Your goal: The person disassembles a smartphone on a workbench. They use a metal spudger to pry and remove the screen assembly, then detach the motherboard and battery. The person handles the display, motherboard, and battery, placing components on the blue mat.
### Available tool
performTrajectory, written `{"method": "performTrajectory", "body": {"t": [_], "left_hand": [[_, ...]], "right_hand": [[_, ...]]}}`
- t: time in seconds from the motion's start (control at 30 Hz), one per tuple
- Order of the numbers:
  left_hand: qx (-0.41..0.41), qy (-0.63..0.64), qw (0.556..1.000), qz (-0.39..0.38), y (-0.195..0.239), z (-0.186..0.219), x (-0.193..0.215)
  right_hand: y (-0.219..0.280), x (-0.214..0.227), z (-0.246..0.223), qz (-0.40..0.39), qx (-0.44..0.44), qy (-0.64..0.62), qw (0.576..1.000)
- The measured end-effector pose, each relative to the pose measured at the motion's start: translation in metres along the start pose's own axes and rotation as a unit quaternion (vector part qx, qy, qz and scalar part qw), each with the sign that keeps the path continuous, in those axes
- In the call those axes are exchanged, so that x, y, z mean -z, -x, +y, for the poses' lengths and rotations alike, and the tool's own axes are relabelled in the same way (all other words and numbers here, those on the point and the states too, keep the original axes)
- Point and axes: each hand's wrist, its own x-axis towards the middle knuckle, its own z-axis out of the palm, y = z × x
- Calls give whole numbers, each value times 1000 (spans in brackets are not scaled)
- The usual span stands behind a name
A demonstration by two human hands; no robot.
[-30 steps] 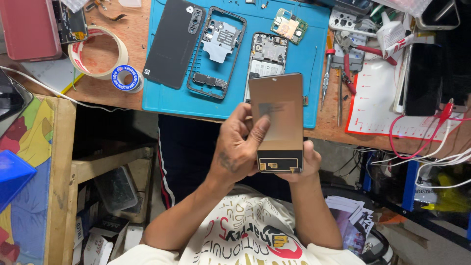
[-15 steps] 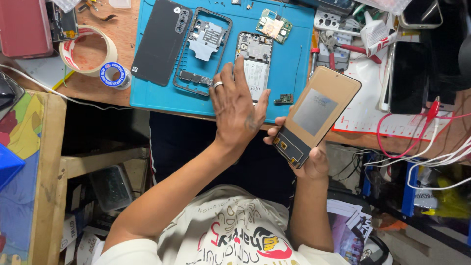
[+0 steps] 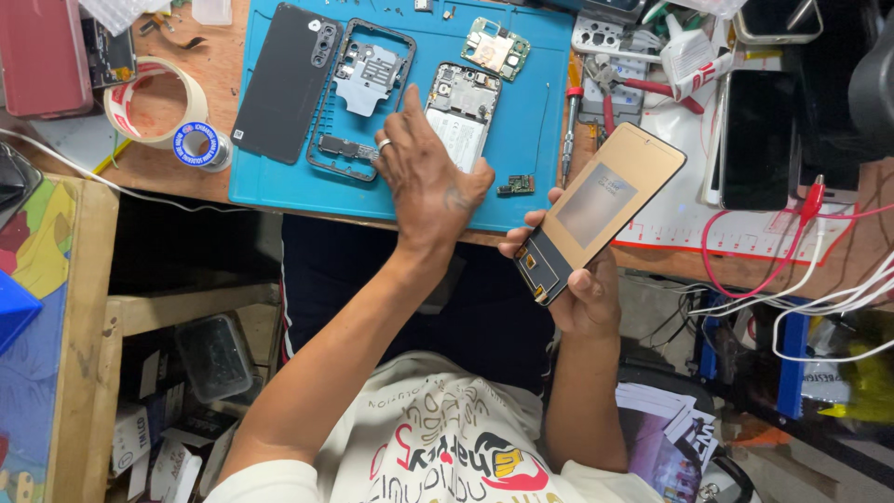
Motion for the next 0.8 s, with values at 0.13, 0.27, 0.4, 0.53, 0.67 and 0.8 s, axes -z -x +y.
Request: {"method": "performTrajectory", "body": {"t": [0.13,0.27,0.4,0.53,0.67,0.8], "left_hand": [[35,69,997,-24,-1,-1,17],[82,233,966,-72,0,-8,33],[57,363,927,-82,2,-14,43],[31,532,838,-114,-6,-18,45],[6,620,772,-141,-5,-23,51],[23,660,733,-163,-3,-22,52]], "right_hand": [[-3,-6,0,25,-3,13,1000],[-11,-15,2,59,-12,19,998],[-29,-29,10,69,8,67,995],[-45,-45,13,80,34,156,984],[-59,-62,9,72,64,204,974],[-65,-77,4,59,77,279,955]]}}
